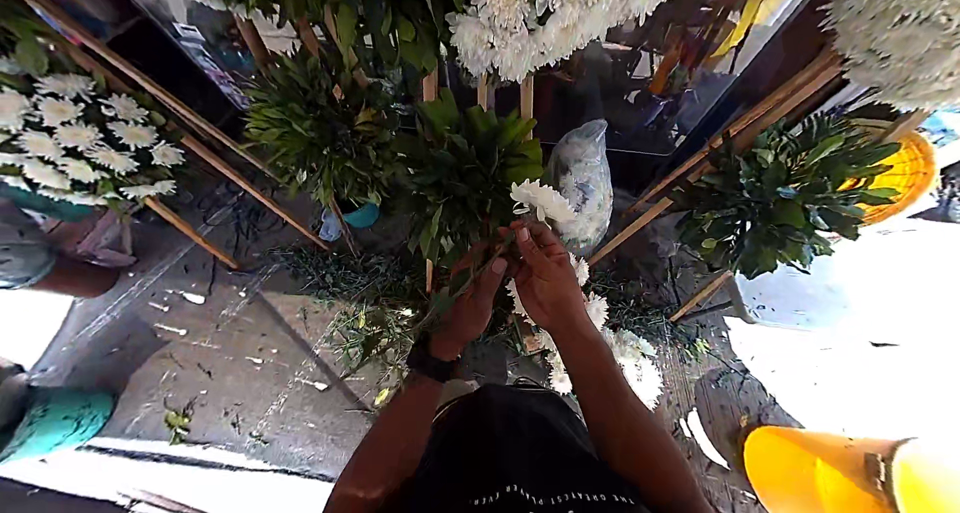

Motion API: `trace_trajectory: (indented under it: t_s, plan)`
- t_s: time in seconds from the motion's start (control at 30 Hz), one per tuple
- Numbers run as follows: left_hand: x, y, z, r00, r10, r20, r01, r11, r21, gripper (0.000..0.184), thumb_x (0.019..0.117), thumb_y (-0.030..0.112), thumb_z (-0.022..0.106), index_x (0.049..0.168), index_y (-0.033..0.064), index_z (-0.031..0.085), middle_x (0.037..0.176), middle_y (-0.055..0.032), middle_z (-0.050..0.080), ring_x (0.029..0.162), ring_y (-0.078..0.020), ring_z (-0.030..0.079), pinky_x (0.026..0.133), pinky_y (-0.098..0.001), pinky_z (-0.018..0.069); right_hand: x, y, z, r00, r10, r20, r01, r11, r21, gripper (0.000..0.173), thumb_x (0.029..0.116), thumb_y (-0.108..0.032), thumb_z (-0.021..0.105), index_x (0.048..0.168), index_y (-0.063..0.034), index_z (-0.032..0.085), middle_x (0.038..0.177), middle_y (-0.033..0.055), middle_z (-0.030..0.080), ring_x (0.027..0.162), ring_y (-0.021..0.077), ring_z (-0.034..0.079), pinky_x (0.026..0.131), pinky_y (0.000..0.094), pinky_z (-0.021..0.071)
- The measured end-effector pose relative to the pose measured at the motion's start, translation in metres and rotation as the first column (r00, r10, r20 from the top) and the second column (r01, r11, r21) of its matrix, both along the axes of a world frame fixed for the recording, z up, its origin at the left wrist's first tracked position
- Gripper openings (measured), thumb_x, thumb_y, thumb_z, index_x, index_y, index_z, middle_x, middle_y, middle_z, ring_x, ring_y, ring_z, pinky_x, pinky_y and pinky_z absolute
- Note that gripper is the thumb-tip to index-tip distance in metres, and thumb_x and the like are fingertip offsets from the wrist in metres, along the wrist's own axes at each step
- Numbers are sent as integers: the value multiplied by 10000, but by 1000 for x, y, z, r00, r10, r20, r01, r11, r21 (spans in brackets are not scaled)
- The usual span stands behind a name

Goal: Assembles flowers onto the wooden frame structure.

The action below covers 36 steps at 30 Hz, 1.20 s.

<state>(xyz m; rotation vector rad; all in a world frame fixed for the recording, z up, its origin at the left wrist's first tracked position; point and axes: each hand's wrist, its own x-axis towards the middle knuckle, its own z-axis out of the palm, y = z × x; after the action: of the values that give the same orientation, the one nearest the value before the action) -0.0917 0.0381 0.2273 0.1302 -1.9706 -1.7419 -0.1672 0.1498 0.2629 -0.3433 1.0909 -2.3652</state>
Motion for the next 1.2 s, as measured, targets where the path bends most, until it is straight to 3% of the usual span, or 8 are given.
trace_trajectory:
  t_s: [0.1,0.23,0.4,0.5,0.63,0.83,1.0,1.2]
  plan:
    - [0,-2,-9,1000,18,-7,-18,1000,-26,578,1056,524,455,1287,23,627,1136,-15,691,1045,-52,638,967,-295,531,-2,2,0,1000,10,16,-10,999,53,147,1057,-90,530,1134,-39,645,1091,128,702,875,186,704,824,362,609]
    - [20,-9,-21,994,-15,112,12,1000,27,469,1084,470,387,980,105,663,796,115,589,668,44,486,642,-158,431,-25,8,3,977,-209,38,206,977,57,197,1091,-111,445,1144,-49,624,1057,93,709,894,171,703,829,335,602]
    - [13,-34,-10,988,-116,100,86,960,267,470,999,521,568,1102,76,677,754,83,579,544,5,450,486,-160,397,-25,-2,-4,976,74,-205,-16,962,273,293,1010,-42,591,1285,59,584,1237,130,683,1129,196,657,1017,377,540]
    - [2,-39,-4,994,-101,29,86,940,329,239,1044,273,536,914,120,664,659,83,551,483,-4,423,449,-170,377,-6,-29,-8,986,80,-145,-30,946,323,228,961,29,636,1189,40,628,1090,79,710,1036,136,666,972,324,549]
    - [7,-61,-3,999,-11,-43,20,978,208,280,1048,264,460,829,174,611,627,112,503,493,6,422,461,-163,378,-29,-60,21,967,-137,-215,186,957,225,184,1060,-75,492,1172,31,593,1026,76,684,895,140,666,869,331,576]
    - [43,-112,-42,987,129,99,-151,955,255,156,992,229,541,922,136,644,612,104,524,453,-1,426,426,-169,380,-170,-65,162,495,-348,-796,510,858,-58,184,1037,-72,567,1211,-16,546,1054,74,718,906,219,740,865,426,640]
    - [55,-140,-57,972,188,143,-225,922,315,113,996,141,531,955,138,637,612,111,523,457,2,431,427,-167,386,-241,-106,256,23,322,-947,826,527,200,378,922,-202,711,1210,37,661,1175,174,701,1139,225,668,1032,414,511]
    - [56,-167,-61,955,235,178,-282,905,319,116,991,106,516,948,120,623,605,120,522,448,13,432,422,-160,387,-275,-153,274,-23,883,-469,832,277,481,372,919,-140,717,1239,41,661,1256,264,646,1239,445,578,1062,633,414]
